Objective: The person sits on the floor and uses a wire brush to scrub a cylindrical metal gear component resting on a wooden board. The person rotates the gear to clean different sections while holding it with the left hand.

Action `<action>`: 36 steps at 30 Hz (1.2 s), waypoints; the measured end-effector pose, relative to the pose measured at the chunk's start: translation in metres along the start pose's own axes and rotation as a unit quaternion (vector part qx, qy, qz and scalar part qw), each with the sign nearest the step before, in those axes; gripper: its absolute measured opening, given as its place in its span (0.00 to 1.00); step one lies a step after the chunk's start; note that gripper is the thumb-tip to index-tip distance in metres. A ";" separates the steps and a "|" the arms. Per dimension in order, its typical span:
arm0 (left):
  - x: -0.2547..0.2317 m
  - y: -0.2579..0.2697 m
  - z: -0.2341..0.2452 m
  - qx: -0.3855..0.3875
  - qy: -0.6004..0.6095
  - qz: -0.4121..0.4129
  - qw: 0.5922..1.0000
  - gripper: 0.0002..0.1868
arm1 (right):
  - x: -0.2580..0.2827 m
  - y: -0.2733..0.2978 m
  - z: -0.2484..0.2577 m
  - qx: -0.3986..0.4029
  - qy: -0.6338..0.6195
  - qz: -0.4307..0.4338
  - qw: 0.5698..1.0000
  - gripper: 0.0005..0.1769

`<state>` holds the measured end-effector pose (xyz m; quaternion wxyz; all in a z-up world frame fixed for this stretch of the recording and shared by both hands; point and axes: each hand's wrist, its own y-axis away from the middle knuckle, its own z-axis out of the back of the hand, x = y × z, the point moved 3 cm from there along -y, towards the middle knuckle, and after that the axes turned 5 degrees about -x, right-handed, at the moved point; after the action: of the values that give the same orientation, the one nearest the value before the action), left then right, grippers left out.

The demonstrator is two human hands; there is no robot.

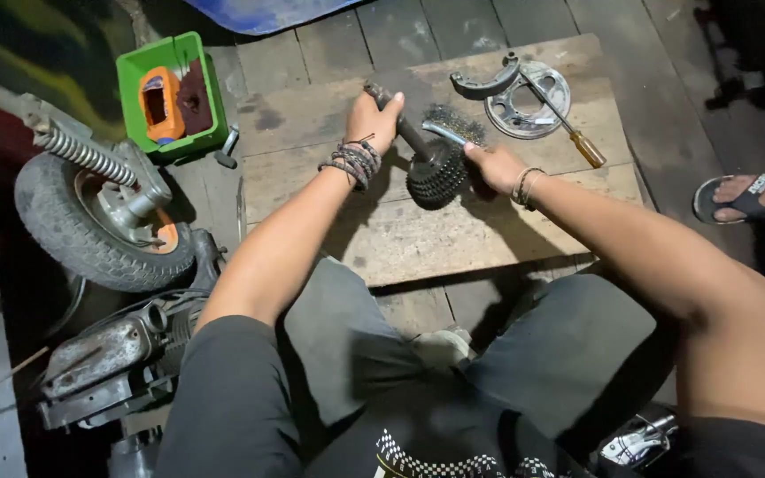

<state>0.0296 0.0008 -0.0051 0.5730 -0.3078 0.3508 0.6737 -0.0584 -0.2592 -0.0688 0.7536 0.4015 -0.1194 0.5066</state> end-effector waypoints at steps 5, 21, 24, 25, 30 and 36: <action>-0.001 -0.011 0.000 -0.007 0.017 -0.071 0.997 0.17 | 0.024 0.022 0.020 0.125 -0.077 0.005 0.989 0.37; -0.005 -0.006 0.027 0.054 0.064 -0.077 0.993 0.14 | 0.026 0.019 0.080 -0.024 0.287 0.147 0.946 0.25; -0.007 -0.001 0.032 0.054 0.081 -0.087 0.991 0.13 | 0.017 0.009 0.065 0.020 0.150 0.190 0.970 0.25; -0.006 -0.002 0.033 0.054 0.081 -0.086 0.992 0.13 | 0.023 0.013 0.063 0.021 0.151 0.190 0.970 0.25; 0.015 -0.020 0.034 0.000 -0.039 -0.066 0.997 0.26 | 0.048 0.033 0.052 0.065 0.070 0.188 0.978 0.18; 0.025 -0.021 0.047 -0.083 -0.039 -0.141 0.986 0.34 | 0.058 0.036 0.048 0.041 0.094 0.237 0.966 0.13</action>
<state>0.0453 0.0556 -0.0015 0.6479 -0.3741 0.2242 0.6245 -0.0518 -0.2497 0.0139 0.6023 0.3431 -0.1190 0.7108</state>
